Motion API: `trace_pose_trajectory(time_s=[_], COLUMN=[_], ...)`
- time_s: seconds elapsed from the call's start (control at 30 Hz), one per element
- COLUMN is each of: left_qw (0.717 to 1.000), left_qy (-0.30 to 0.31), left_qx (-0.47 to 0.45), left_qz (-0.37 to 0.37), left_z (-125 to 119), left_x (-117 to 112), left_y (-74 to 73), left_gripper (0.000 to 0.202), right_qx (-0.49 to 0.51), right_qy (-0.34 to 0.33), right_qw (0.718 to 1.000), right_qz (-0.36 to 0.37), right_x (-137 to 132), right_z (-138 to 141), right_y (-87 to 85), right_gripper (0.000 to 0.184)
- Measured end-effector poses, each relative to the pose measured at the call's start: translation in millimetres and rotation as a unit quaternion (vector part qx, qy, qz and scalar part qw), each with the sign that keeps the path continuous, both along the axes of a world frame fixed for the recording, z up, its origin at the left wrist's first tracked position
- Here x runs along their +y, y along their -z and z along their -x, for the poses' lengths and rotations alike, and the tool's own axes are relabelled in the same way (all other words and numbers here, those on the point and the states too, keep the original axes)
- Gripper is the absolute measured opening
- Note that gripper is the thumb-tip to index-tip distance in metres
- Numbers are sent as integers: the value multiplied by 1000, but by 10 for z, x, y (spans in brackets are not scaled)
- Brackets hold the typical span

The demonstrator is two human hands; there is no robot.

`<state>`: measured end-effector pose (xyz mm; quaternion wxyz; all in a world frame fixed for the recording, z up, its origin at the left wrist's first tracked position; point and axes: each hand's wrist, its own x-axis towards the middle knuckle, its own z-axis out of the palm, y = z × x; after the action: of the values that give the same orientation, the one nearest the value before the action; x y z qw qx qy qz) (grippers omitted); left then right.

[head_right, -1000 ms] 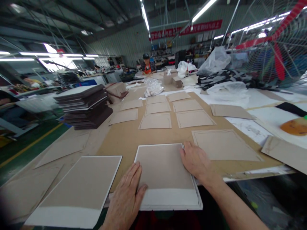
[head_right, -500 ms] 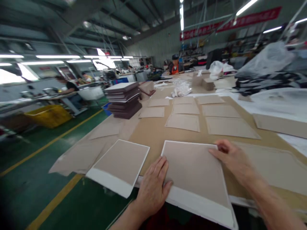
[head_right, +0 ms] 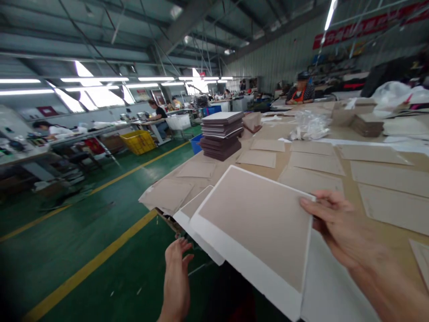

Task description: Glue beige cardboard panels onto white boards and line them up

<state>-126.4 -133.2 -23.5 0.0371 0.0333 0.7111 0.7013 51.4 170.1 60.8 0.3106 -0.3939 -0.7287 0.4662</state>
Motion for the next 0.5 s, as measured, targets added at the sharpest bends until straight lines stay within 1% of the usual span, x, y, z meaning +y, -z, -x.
trace_pose_trajectory(time_s=[0.03,0.07,0.13,0.2,0.27,0.37,0.43,0.47,0.5], left_qw=[995,983,956,939,926,908,904,907,914], left_qy=[28,57,78,56,33,31,26,18,13], left_qx=[-79,-137,-204,-236,-260,-295,-302,-298,-292], left_qz=[-49,-104,-194,-243,-271,-297,-302,-296,-282], left_z=[85,156,253,297,312,310,306,305,307], left_x=[21,51,114,152,157,136,133,139,149], left_y=[-60,-122,-222,-268,-267,-239,-231,-232,-233], left_gripper=[52,56,57,54,56,65,71,69,63], right_qx=[56,81,70,42,12,-29,-57,-71,-85], right_qy=[3,-17,-51,-69,-69,-63,-64,-67,-72], right_qw=[993,983,979,979,981,986,989,989,989], right_qz=[100,165,186,189,180,152,125,109,94], right_x=[-161,-311,-552,-693,-747,-740,-719,-709,-701], right_z=[276,527,934,1199,1338,1385,1368,1359,1352], right_y=[-25,-19,79,253,436,625,675,680,676], right_gripper=[34,36,33,27,21,16,15,15,15])
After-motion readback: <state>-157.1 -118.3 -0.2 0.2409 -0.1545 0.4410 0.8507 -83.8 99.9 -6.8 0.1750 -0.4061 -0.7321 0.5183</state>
